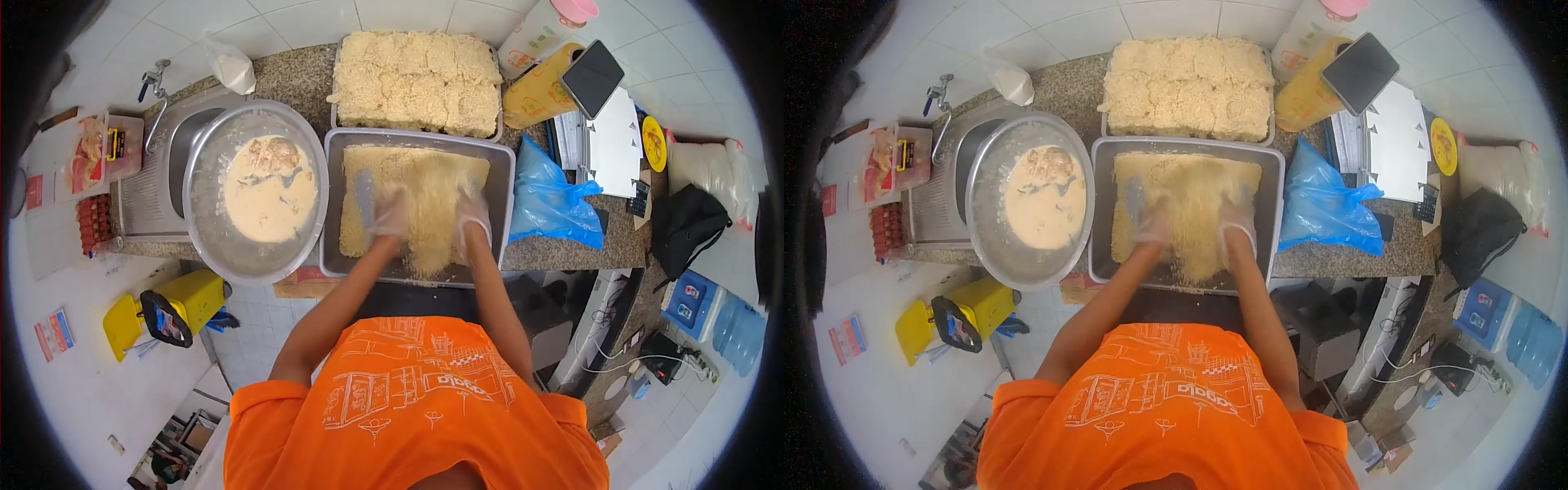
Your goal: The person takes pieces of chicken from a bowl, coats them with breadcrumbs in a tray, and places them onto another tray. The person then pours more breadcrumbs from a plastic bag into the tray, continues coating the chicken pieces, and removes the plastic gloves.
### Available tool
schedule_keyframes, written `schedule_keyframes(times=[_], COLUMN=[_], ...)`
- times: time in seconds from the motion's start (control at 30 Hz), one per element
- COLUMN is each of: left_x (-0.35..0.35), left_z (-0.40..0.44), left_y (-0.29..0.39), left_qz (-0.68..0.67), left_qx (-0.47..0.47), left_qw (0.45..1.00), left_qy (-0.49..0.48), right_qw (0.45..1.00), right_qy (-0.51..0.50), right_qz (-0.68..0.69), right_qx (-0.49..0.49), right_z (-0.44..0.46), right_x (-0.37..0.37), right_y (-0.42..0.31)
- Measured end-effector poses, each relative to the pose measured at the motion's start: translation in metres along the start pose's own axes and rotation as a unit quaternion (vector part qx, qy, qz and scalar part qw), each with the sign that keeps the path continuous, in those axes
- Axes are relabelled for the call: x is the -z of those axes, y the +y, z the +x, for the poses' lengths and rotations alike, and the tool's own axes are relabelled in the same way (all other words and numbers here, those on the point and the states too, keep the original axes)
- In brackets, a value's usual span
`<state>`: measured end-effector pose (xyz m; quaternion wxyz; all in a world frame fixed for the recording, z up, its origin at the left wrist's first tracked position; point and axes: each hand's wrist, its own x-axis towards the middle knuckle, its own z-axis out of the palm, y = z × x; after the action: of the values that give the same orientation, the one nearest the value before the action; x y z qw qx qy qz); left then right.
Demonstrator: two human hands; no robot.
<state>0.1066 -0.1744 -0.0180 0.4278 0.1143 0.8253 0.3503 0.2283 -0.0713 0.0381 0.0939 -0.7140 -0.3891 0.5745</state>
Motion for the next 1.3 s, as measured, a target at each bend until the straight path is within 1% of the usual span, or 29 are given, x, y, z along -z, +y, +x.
schedule_keyframes(times=[0.03,0.07,0.1,0.13,0.17,0.2,0.23,0.27,0.3,0.37,0.4,0.47,0.5,0.57,0.63,0.7,0.77,0.83,0.87,0.93,0.97,1.0,1.03,1.07,1.1,1.13,1.2,1.27,1.3], left_x=[0.002,0.007,0.019,0.026,0.016,0.01,0.009,0.009,0.008,0.011,0.009,0.006,0.006,-0.006,-0.015,-0.014,0.0,-0.01,-0.014,-0.002,-0.009,-0.014,-0.007,-0.005,-0.004,-0.002,-0.001,0.002,0.004], left_z=[0.038,0.041,0.035,0.031,0.029,0.039,0.039,0.039,0.052,0.044,0.033,0.026,0.024,0.024,0.025,0.051,0.046,0.057,0.065,0.047,0.059,0.057,0.028,0.027,0.024,0.016,0.037,0.02,0.026], left_y=[-0.016,0.002,0.035,0.051,0.027,0.011,0.007,0.003,0.008,0.034,0.049,0.077,0.067,0.027,-0.008,0.017,0.03,0.008,0.0,0.028,0.021,0.014,0.013,0.014,0.008,-0.004,-0.002,-0.018,-0.009], left_qz=[0.144,0.145,0.22,0.291,0.329,0.33,0.399,0.462,0.464,0.403,0.402,0.505,0.506,0.453,0.479,0.49,0.432,0.427,0.421,0.494,0.457,0.421,0.449,0.445,0.461,0.478,0.499,0.522,0.48], left_qx=[-0.082,-0.079,-0.209,-0.33,-0.47,-0.469,-0.417,-0.355,-0.355,-0.237,-0.239,-0.134,-0.132,-0.208,-0.215,-0.255,-0.188,-0.18,-0.175,-0.121,-0.134,-0.143,-0.294,-0.298,-0.296,-0.286,-0.314,-0.34,-0.336], left_qw=[0.986,0.986,0.953,0.897,0.796,0.797,0.813,0.812,0.811,0.874,0.874,0.847,0.846,0.867,0.851,0.832,0.875,0.882,0.889,0.852,0.872,0.89,0.843,0.843,0.836,0.83,0.808,0.782,0.81], left_qy=[-0.015,-0.017,0.016,0.047,0.191,0.189,0.083,-0.027,-0.026,-0.13,-0.134,-0.099,-0.098,0.016,0.021,0.059,-0.11,-0.079,-0.042,-0.124,-0.112,-0.105,0.043,0.051,0.02,-0.018,-0.009,-0.025,-0.022], right_qw=[1.0,0.954,0.817,0.817,0.766,0.707,0.729,0.73,0.724,0.717,0.731,0.744,0.725,0.702,0.722,0.735,0.752,0.721,0.722,0.74,0.798,0.796,0.739,0.659,0.7,0.7,0.648,0.655,0.652], right_qy=[0.001,0.01,0.016,0.011,0.037,0.064,-0.02,-0.024,-0.003,0.005,-0.006,-0.013,-0.005,0.003,-0.085,-0.101,-0.135,0.029,0.028,0.062,-0.142,-0.14,-0.021,0.101,0.01,-0.001,0.08,0.047,0.039], right_qz=[0.001,-0.273,-0.521,-0.524,-0.555,-0.582,-0.602,-0.604,-0.586,-0.571,-0.555,-0.534,-0.572,-0.611,-0.59,-0.585,-0.583,-0.599,-0.598,-0.495,-0.49,-0.493,-0.529,-0.547,-0.566,-0.57,-0.526,-0.527,-0.521], right_qx=[-0.004,0.125,0.245,0.242,0.322,0.397,0.326,0.319,0.365,0.4,0.397,0.401,0.383,0.366,0.352,0.328,0.275,0.348,0.348,0.451,0.321,0.321,0.417,0.507,0.435,0.43,0.545,0.538,0.55], right_z=[0.021,0.053,0.072,0.064,0.05,0.044,0.045,0.044,0.048,0.045,0.055,0.055,0.041,0.047,0.058,0.042,0.035,0.057,0.084,0.108,0.069,0.063,0.062,0.063,0.016,0.019,0.044,0.03,0.038], right_x=[-0.012,-0.028,-0.038,-0.041,-0.047,-0.052,-0.055,-0.051,-0.051,-0.047,-0.048,-0.052,-0.05,-0.051,-0.047,-0.04,-0.038,-0.057,-0.068,-0.066,-0.051,-0.049,-0.051,-0.054,-0.04,-0.039,-0.043,-0.036,-0.037], right_y=[0.0,0.005,0.009,0.018,0.027,0.029,0.027,0.026,0.019,0.032,0.034,0.026,0.026,0.023,0.047,-0.014,-0.016,0.009,0.02,0.076,0.006,0.019,0.036,0.043,0.012,0.033,0.061,0.069,0.049])
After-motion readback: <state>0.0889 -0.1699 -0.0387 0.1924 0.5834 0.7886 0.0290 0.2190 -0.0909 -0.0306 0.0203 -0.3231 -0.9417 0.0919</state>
